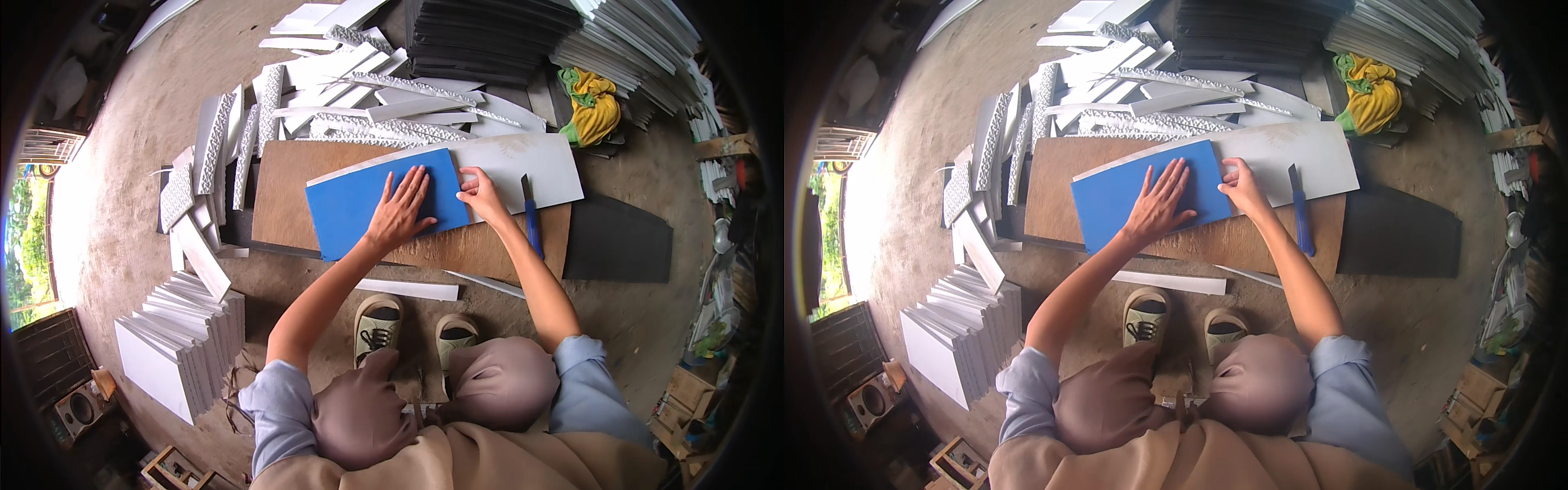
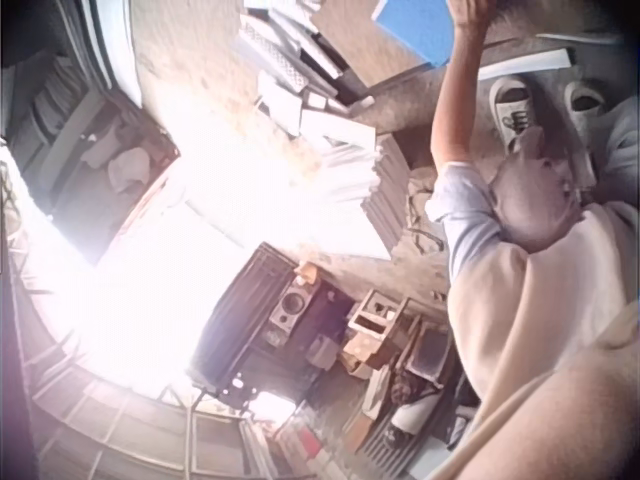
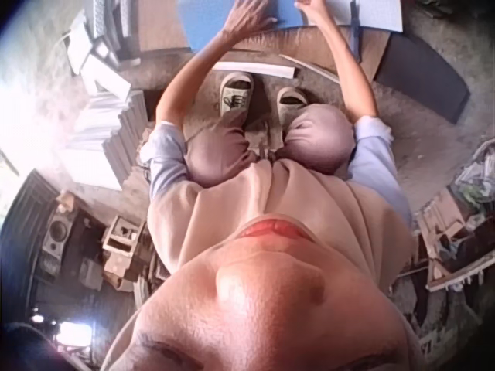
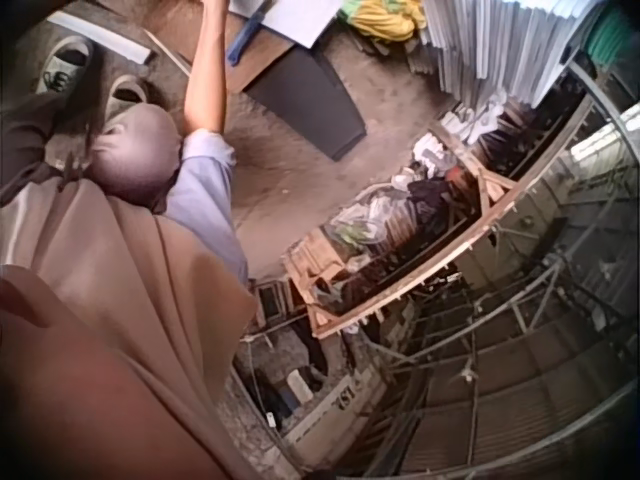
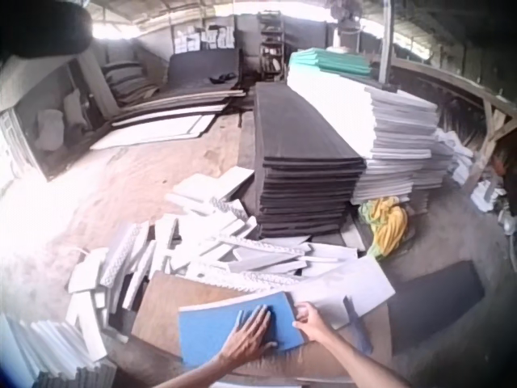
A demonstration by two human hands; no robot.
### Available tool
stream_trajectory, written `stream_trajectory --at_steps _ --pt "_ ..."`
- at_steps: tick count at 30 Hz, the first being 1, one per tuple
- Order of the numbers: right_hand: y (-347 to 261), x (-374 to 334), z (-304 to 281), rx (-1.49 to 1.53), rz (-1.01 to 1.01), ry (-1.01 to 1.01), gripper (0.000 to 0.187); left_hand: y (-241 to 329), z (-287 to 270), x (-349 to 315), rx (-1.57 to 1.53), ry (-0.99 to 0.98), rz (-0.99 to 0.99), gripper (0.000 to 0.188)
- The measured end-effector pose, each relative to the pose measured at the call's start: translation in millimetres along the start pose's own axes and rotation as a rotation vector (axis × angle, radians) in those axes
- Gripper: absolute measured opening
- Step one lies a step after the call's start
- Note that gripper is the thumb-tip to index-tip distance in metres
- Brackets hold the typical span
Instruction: The person sits on the floor and uses a blue rectangular template to mark and cut white foam sheets with a utility knife. They repeatedly align the template, score the foam, and separate the cut pieces, stacking the finished items nearby.
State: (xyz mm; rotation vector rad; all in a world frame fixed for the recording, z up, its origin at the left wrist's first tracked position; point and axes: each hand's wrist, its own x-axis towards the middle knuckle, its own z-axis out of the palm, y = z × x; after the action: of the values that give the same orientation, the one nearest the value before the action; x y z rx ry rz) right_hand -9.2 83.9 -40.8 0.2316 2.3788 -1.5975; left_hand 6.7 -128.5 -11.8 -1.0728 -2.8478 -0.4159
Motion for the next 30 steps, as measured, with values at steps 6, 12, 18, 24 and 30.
stream_trajectory --at_steps 6,12,18,24,30 --pt "6.8 -3.0 -2.2 -0.005 0.003 0.009 0.048 0.6 20.1 36.1 -0.111 0.017 -0.032 0.088" --pt "6.7 -1.5 0.3 0.009 -0.020 0.018 0.049 -35.6 27.5 56.9 -0.139 0.016 -0.265 0.102" --pt "-1.5 -4.9 5.7 -0.007 0.002 0.018 0.049 -30.9 23.7 45.8 -0.189 0.109 -0.294 0.091" --pt "-24.0 -17.6 58.9 -0.087 -0.118 -0.037 0.047 -55.5 4.2 -5.3 -0.198 -0.043 -0.452 0.091" --pt "-39.0 -21.7 60.3 -0.017 -0.119 -0.077 0.043 -51.3 -10.8 -9.6 -0.102 0.045 -0.313 0.082"
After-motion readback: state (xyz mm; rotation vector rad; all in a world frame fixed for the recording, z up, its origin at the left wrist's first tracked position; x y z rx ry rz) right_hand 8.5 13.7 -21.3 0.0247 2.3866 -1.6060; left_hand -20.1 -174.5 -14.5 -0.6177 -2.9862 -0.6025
